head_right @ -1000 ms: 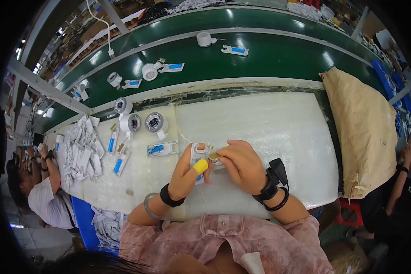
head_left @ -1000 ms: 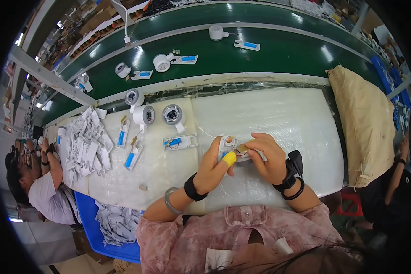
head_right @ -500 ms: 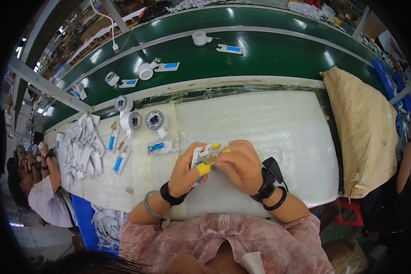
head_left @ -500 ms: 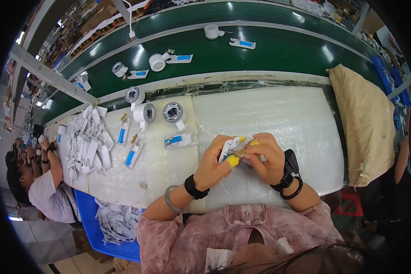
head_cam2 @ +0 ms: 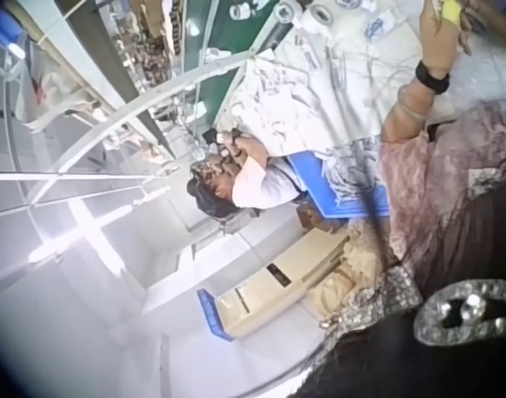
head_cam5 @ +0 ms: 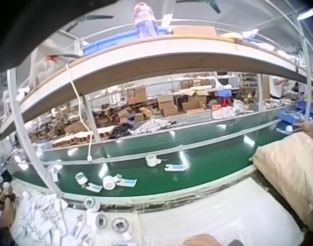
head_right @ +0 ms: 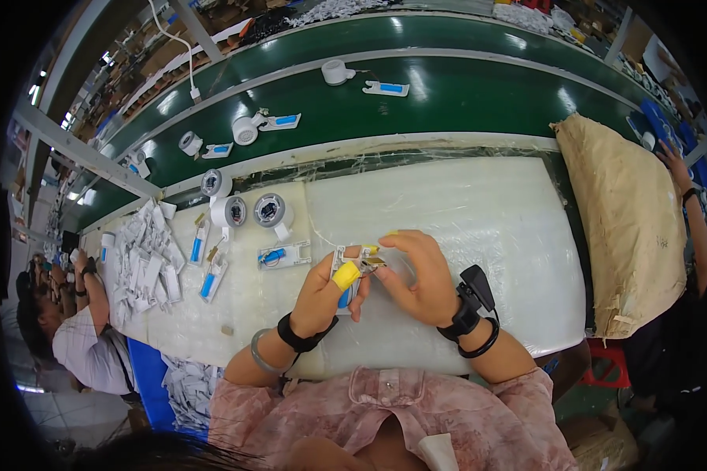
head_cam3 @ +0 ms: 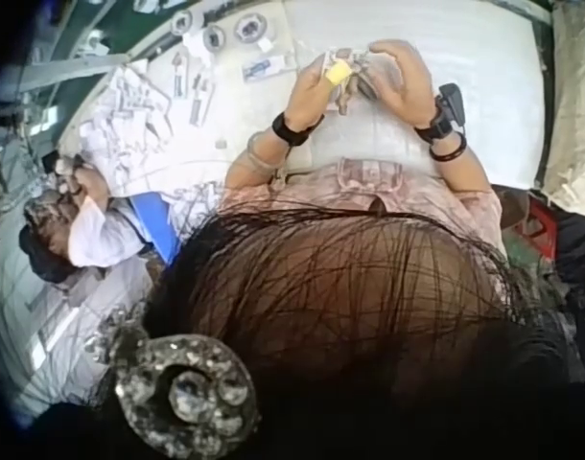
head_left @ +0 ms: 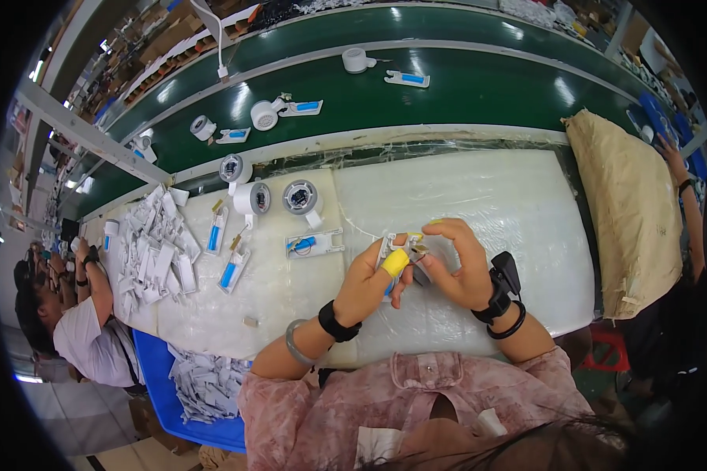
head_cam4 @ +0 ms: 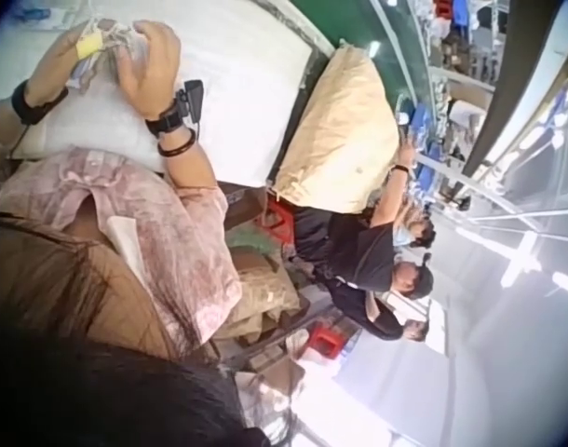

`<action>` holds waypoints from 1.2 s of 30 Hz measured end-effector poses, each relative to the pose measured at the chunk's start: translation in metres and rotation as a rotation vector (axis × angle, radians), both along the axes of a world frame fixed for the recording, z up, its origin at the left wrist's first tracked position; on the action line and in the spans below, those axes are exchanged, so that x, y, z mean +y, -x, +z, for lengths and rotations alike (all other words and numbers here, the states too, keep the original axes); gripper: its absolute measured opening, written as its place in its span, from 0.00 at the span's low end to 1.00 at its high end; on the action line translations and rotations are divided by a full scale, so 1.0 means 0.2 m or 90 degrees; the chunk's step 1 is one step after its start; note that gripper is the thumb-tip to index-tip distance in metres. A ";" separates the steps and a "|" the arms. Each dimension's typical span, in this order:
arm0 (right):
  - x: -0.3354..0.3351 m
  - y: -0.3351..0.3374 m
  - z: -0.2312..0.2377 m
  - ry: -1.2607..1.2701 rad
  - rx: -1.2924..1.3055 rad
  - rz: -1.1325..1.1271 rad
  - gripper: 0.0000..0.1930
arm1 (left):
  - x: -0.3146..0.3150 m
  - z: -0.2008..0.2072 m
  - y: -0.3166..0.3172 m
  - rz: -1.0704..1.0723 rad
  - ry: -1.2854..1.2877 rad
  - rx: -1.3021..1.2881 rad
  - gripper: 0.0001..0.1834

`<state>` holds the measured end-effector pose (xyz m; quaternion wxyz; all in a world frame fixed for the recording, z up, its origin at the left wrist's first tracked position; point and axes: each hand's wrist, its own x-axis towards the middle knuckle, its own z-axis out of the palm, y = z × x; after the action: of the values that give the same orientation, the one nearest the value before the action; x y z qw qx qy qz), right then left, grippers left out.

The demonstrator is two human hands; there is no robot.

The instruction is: The person picks up a fan base from the conveyor belt, fits a battery and a circuit board into the housing by hand, and places the assembled unit back onto the belt.

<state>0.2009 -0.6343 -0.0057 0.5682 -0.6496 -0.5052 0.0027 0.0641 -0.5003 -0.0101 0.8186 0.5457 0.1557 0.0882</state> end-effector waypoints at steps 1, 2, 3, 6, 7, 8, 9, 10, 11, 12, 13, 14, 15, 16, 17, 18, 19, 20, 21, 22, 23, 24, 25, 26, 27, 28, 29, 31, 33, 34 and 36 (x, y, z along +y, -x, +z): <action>-0.01 -0.01 -0.01 0.031 -0.014 0.030 0.12 | 0.00 -0.01 0.01 -0.014 -0.014 -0.003 0.18; -0.01 -0.02 -0.02 0.030 -0.014 0.031 0.12 | 0.00 -0.01 0.01 -0.013 -0.015 -0.003 0.18; -0.02 -0.04 -0.03 0.035 -0.055 0.042 0.13 | 0.00 -0.02 0.01 -0.004 0.001 -0.007 0.17; -0.02 -0.03 -0.05 0.037 -0.112 0.033 0.14 | 0.00 0.00 0.00 0.008 0.019 -0.026 0.17; -0.02 -0.02 -0.05 0.037 -0.129 0.013 0.14 | 0.00 0.01 0.01 0.012 0.022 -0.040 0.18; -0.02 -0.02 -0.06 0.035 -0.129 0.014 0.14 | -0.01 0.00 0.01 0.014 0.021 -0.040 0.18; -0.02 -0.02 -0.06 0.012 -0.153 0.019 0.14 | -0.01 -0.02 0.01 0.017 0.003 -0.042 0.19; -0.02 -0.02 -0.06 -0.012 -0.177 0.024 0.14 | -0.02 -0.03 0.01 0.021 -0.015 -0.043 0.20; -0.01 -0.02 -0.06 -0.013 -0.178 0.023 0.14 | -0.02 -0.02 0.01 0.021 -0.017 -0.044 0.20; -0.01 -0.02 -0.05 -0.025 -0.179 0.026 0.13 | -0.02 -0.01 0.01 0.019 -0.018 -0.041 0.21; -0.01 -0.02 -0.05 -0.037 -0.179 0.028 0.12 | -0.03 -0.01 0.01 0.018 -0.020 -0.037 0.21; -0.01 -0.02 -0.05 -0.037 -0.179 0.027 0.12 | -0.03 0.00 0.01 0.017 -0.020 -0.037 0.21; -0.01 -0.02 -0.04 -0.035 -0.189 0.032 0.12 | -0.04 0.01 0.02 0.016 -0.041 -0.027 0.21; -0.01 -0.02 -0.04 -0.032 -0.199 0.037 0.12 | -0.04 0.01 0.01 0.016 -0.061 -0.018 0.21; -0.02 -0.02 -0.04 -0.032 -0.199 0.035 0.12 | -0.04 0.01 0.01 0.014 -0.061 -0.018 0.21; -0.02 -0.02 -0.04 -0.036 -0.203 0.039 0.11 | -0.04 0.00 0.01 0.003 -0.078 -0.015 0.22; -0.01 -0.02 -0.04 -0.040 -0.207 0.043 0.11 | -0.03 -0.01 0.02 -0.008 -0.094 -0.011 0.22; -0.01 -0.02 -0.04 -0.039 -0.206 0.043 0.11 | -0.04 -0.01 0.02 -0.007 -0.094 -0.010 0.22; -0.01 -0.02 -0.04 -0.049 -0.208 0.040 0.11 | -0.04 0.00 0.02 -0.015 -0.119 -0.010 0.23; -0.01 -0.02 -0.04 -0.059 -0.210 0.037 0.11 | -0.04 0.00 0.02 -0.023 -0.144 -0.009 0.24; -0.01 -0.02 -0.04 -0.058 -0.209 0.037 0.11 | -0.04 0.00 0.02 -0.023 -0.143 -0.009 0.24; -0.01 -0.02 -0.04 -0.064 -0.204 0.035 0.11 | -0.04 0.00 0.02 -0.031 -0.151 -0.005 0.24; -0.01 -0.02 -0.04 -0.071 -0.198 0.034 0.12 | -0.04 0.00 0.02 -0.039 -0.159 -0.002 0.24; -0.01 -0.02 -0.04 -0.070 -0.198 0.034 0.12 | -0.04 0.00 0.02 -0.039 -0.158 -0.002 0.24; -0.02 -0.02 -0.04 -0.065 -0.201 0.033 0.12 | -0.04 0.00 0.02 -0.038 -0.163 -0.007 0.24; -0.02 -0.02 -0.03 -0.060 -0.203 0.032 0.13 | -0.04 0.00 0.02 -0.038 -0.169 -0.013 0.24; -0.01 -0.02 -0.03 -0.060 -0.202 0.033 0.13 | -0.04 0.00 0.02 -0.038 -0.169 -0.012 0.24; -0.01 -0.02 -0.03 -0.059 -0.201 0.029 0.13 | -0.05 0.00 0.03 -0.041 -0.189 -0.013 0.25; -0.02 -0.02 -0.03 -0.055 -0.205 0.028 0.13 | -0.04 -0.02 0.03 -0.049 -0.199 -0.009 0.25; -0.02 -0.03 -0.03 -0.051 -0.209 0.027 0.13 | -0.04 -0.02 0.03 -0.056 -0.210 -0.006 0.26; -0.01 -0.02 -0.03 -0.050 -0.207 0.024 0.13 | -0.05 -0.02 0.03 -0.044 -0.222 -0.017 0.26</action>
<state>0.2058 -0.6371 -0.0109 0.5036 -0.6090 -0.6025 -0.1116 0.0587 -0.5103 -0.0144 0.7162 0.6831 0.1086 0.0931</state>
